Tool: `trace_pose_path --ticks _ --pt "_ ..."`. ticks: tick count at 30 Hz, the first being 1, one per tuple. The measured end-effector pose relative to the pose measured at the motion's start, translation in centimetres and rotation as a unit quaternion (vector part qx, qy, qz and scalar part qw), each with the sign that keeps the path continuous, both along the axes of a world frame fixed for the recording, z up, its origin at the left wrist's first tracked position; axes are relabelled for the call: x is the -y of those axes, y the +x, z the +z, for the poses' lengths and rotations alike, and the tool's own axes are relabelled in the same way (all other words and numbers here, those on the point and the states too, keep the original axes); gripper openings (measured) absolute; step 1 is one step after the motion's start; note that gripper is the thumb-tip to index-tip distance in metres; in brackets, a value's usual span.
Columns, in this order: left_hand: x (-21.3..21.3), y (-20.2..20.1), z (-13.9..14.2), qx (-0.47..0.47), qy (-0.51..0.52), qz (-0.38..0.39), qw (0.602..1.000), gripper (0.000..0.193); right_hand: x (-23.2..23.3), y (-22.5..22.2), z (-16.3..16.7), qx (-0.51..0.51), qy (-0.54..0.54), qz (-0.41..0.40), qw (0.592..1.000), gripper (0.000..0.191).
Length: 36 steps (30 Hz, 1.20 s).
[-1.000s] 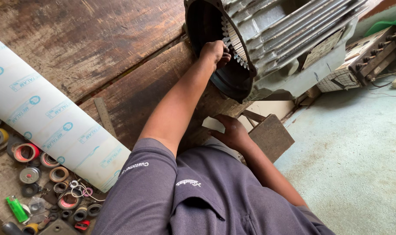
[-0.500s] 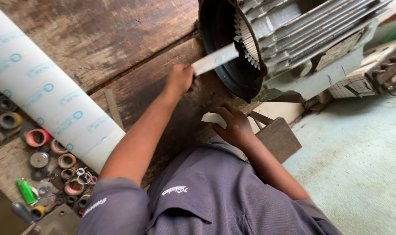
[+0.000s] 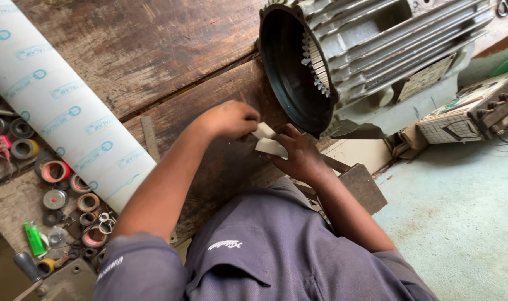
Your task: The person cuts and tears strips of white insulating paper from a roll and folds them, then inserts the paper pieces into the slots of a disassembled electric motor stator on the workbench, working around the motor housing.
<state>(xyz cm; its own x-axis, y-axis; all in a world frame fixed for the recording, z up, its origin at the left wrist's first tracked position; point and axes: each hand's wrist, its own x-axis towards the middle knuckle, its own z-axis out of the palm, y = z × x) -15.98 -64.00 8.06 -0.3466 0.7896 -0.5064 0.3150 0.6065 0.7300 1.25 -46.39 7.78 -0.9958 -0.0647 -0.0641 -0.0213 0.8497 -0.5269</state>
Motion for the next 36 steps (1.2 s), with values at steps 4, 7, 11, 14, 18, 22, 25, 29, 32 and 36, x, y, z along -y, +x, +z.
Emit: trace_pose_path --ticks 4,7,11,14,18,22,25,29,32,36 --pt "-4.5 -3.1 -2.1 -0.024 0.025 -0.068 0.997 0.029 -1.0 1.1 -1.0 -0.009 -0.009 -0.049 0.999 0.044" --pt "-9.9 -5.9 -4.8 -0.017 0.064 0.076 0.995 0.035 -1.6 2.6 -1.1 -0.009 -0.032 -0.066 0.997 0.044" --pt "-17.2 -6.3 -9.0 -0.074 0.081 0.234 0.966 0.036 -1.7 3.8 -1.0 0.004 -0.026 -0.041 0.999 0.044" --pt "-19.7 -6.3 -12.0 0.025 0.111 0.305 0.946 0.041 -1.9 4.6 -0.9 0.012 -0.040 -0.028 0.999 0.043" --pt "-21.0 -7.2 -13.7 0.251 0.178 0.329 0.893 0.023 -2.0 5.0 -1.1 0.032 -0.022 -0.031 0.999 0.044" --pt "-21.0 -7.1 -13.4 0.321 0.158 0.362 0.860 0.023 -1.7 5.0 -1.0 0.016 -0.021 -0.020 0.999 0.044" --pt "-21.5 -7.1 -12.2 0.317 0.124 0.386 0.857 0.021 -1.2 4.6 -0.4 0.035 -0.016 -0.031 0.999 0.044" --pt "-21.4 -6.5 -12.0 0.309 0.126 0.421 0.844 0.021 -0.4 4.0 0.5 0.043 -0.019 -0.024 0.999 0.042" --pt "-21.3 -6.0 -12.7 0.294 0.147 0.438 0.837 0.023 -0.2 3.9 0.9 0.039 -0.011 -0.016 0.999 0.043" --pt "-20.2 -5.9 -13.6 0.274 0.133 0.445 0.842 0.027 -0.2 4.3 0.9 0.036 -0.011 -0.002 0.999 0.040"
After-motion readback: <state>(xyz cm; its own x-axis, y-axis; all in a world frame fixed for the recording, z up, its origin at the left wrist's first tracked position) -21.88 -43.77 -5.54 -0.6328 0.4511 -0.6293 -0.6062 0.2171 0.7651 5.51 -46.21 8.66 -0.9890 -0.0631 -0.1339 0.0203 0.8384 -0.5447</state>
